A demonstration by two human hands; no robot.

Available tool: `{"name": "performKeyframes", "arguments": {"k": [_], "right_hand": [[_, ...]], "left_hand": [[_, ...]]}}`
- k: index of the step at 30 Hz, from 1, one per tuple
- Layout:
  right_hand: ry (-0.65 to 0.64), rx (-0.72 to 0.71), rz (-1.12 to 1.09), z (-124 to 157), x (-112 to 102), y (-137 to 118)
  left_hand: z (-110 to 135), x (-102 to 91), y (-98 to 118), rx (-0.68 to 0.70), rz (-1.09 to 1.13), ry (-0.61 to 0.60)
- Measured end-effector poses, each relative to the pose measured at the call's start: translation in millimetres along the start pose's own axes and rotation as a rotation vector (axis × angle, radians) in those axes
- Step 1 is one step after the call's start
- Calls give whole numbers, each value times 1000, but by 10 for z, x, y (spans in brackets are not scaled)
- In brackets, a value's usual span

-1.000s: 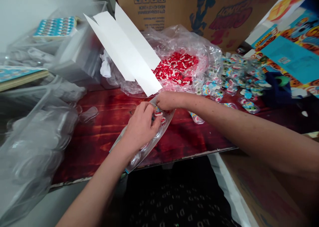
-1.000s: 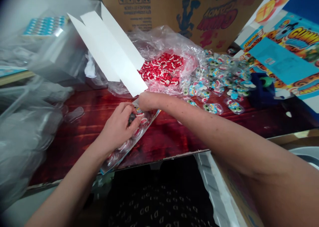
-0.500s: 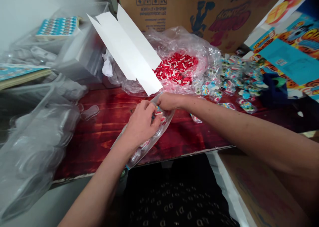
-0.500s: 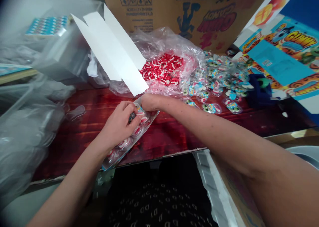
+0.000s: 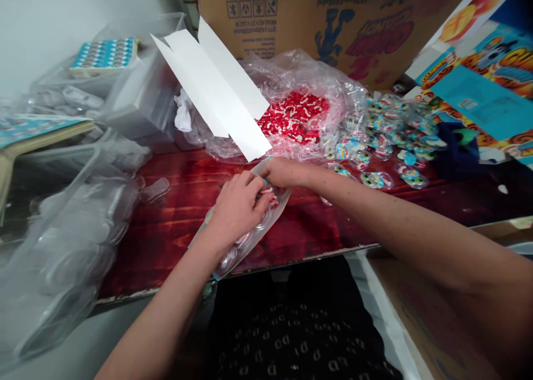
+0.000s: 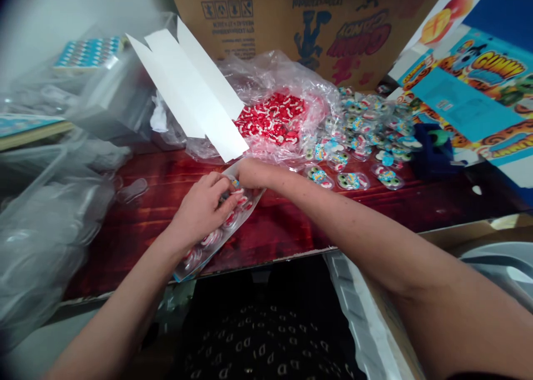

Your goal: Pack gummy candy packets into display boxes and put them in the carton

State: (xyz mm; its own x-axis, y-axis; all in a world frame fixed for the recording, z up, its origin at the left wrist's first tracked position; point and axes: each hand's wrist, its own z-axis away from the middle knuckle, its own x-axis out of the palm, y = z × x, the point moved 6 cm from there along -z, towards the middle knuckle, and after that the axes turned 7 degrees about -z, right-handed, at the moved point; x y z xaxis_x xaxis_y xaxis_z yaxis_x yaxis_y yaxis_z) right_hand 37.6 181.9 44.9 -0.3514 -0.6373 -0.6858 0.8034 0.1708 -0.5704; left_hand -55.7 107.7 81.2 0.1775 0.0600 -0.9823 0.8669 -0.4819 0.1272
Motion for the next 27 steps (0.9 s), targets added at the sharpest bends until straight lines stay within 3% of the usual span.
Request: {"name": "performKeyframes", "arguments": {"k": [6,10,20,27], "right_hand": [[8,-97,-233,143,-72,-10],[31,-210,-145,214,-102,-68],[140,-130,157,369,-66,-169],[12,-404,67,665,-43,-151]], "left_hand": [[0,-19,1,11,79,52],[16,-44,17,46,148,83],[56,-20,10,95,138,56],[57,7,-32,76,126,78]]}}
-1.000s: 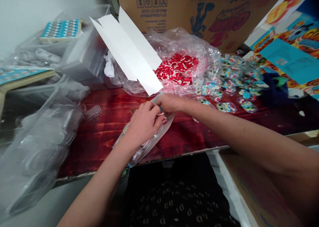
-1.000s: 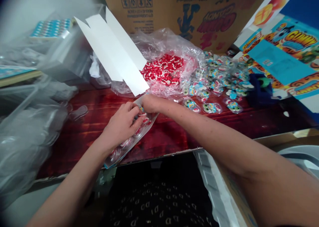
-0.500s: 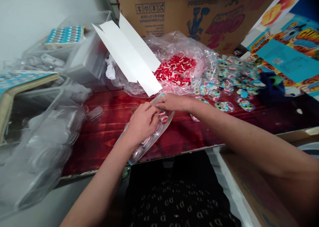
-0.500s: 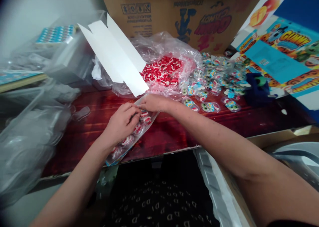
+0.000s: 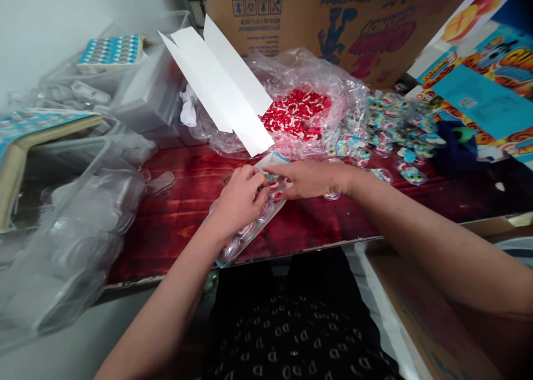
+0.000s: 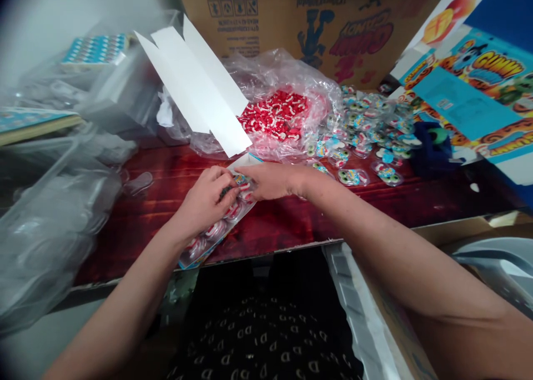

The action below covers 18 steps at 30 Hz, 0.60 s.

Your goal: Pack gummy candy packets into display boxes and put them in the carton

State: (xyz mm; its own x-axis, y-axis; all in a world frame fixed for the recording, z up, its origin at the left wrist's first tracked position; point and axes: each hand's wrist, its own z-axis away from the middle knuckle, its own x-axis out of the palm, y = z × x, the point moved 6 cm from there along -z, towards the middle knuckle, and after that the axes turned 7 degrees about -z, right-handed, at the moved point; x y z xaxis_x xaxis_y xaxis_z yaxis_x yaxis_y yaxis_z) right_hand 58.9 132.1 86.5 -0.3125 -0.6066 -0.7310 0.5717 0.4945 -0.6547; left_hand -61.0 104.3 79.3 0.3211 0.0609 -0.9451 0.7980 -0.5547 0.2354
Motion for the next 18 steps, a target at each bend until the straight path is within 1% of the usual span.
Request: {"name": "performKeyframes", "arguments": {"k": [5,8,11,13,15,16,18], "right_hand": [[88,8,116,0,56,32],[170,18,124,-2,121,43],[267,8,94,66,205,4],[341,-24,35,171,228,-28],[467,-14,-56,354,156,21],[543,28,-104,478,86,98],[696,195,-182,776,-84,351]], "left_hand": [[-15,-10,8,-3,-7,-5],[-12,-9,37,24,-36,-28],[-1,0,42,29,-72,-38],[4,6,35,27,-90,-41],[6,9,28,27,-101,-42],[5,9,27,30,-106,-44],[2,8,29,38,-114,-45]]}}
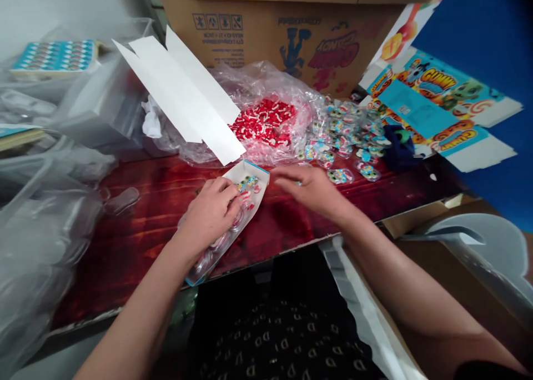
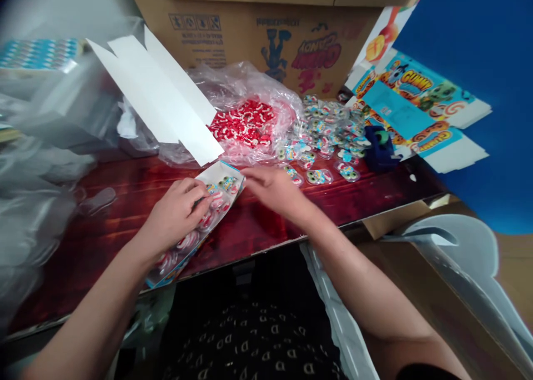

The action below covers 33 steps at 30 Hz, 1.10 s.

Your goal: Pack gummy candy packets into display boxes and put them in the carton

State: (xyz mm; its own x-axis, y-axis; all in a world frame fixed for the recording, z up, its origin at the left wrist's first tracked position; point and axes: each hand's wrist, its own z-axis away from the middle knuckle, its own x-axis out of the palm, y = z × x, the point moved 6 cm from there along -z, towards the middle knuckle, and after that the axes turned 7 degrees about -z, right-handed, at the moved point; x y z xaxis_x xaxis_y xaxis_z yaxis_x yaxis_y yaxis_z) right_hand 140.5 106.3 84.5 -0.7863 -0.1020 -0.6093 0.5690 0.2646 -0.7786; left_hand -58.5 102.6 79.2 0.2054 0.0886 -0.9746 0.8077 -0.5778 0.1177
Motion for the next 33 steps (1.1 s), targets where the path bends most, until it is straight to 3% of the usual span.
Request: {"name": "performKeyframes", "arguments": {"k": [3,5,9,13,18,21,25,29,33], "right_hand": [[141,257,92,107,-444,407],[122,318,238,165,-529,566],[40,324,548,256,-253,620],[20,359,686,313,52,588],[6,339,695,327,22,614],[76,304,538,255,-131,482],[35,73,349,-50,-112,-54],[-138,-92,612,-393,189,-479],[-275,-127,786,-563,472,-517]], "left_hand": [[-7,-2,9,14,-7,0],[-11,-1,7,8,-2,1],[-9,0,-4,-11,11,0],[0,-1,3,-15,-11,-19],[11,-17,32,-7,-30,-12],[15,-26,50,4,-47,-7],[14,-38,61,-3,-66,-20],[13,-38,58,-30,-66,-52],[19,-37,61,-36,-53,-58]]}}
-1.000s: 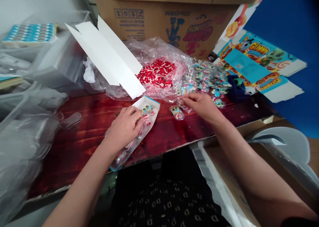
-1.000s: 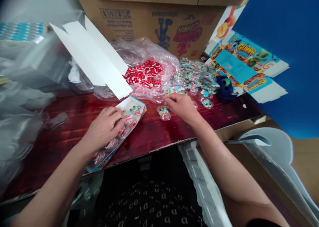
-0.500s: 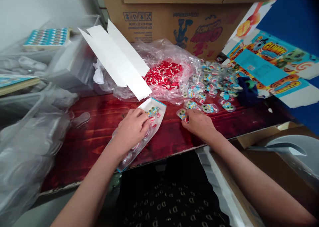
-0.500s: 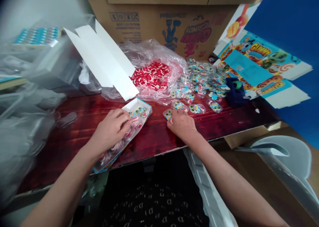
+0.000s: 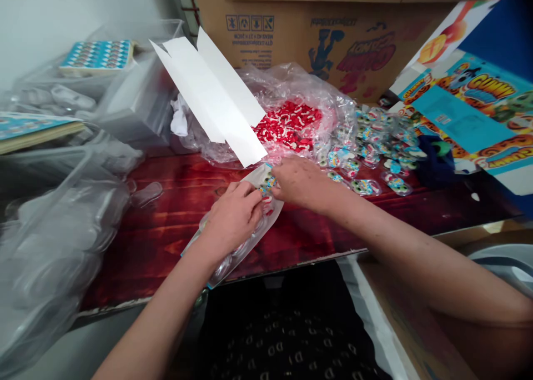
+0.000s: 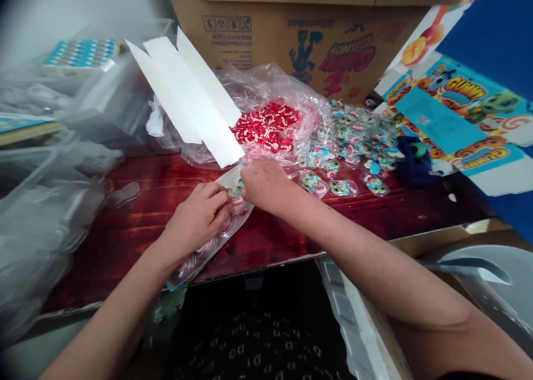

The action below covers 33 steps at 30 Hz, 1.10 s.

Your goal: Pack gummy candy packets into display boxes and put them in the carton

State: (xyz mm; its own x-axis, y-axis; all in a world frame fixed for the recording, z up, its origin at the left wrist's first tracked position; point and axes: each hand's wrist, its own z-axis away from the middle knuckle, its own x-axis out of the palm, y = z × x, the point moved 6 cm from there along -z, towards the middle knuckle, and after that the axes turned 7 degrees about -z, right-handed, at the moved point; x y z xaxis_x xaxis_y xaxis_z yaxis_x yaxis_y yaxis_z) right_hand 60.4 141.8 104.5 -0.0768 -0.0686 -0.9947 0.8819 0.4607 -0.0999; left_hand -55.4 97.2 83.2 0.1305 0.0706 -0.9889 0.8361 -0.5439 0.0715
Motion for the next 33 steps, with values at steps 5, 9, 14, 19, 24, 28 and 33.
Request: {"name": "performKeyframes", "arguments": {"k": [5,9,14,19,24,28,33], "right_hand": [[-16,-70,28,-90,103,-25],[26,-139,-6,-129,191,11],[-13,-297,-126,-160,447,84],[-66,-348,-147,-130,422,160],[-21,-348,-72,-96,334,42],[39,-348,-162,6,359,-8],[441,-50,-475,511,262,657]], "left_hand": [[6,-11,2,9,13,14],[9,-4,-2,20,13,8],[11,-7,-7,16,5,19],[13,-15,-2,8,10,13],[15,-6,0,6,-10,2],[2,-3,-10,-9,-23,-6],[-12,0,-20,-3,-32,6]]}}
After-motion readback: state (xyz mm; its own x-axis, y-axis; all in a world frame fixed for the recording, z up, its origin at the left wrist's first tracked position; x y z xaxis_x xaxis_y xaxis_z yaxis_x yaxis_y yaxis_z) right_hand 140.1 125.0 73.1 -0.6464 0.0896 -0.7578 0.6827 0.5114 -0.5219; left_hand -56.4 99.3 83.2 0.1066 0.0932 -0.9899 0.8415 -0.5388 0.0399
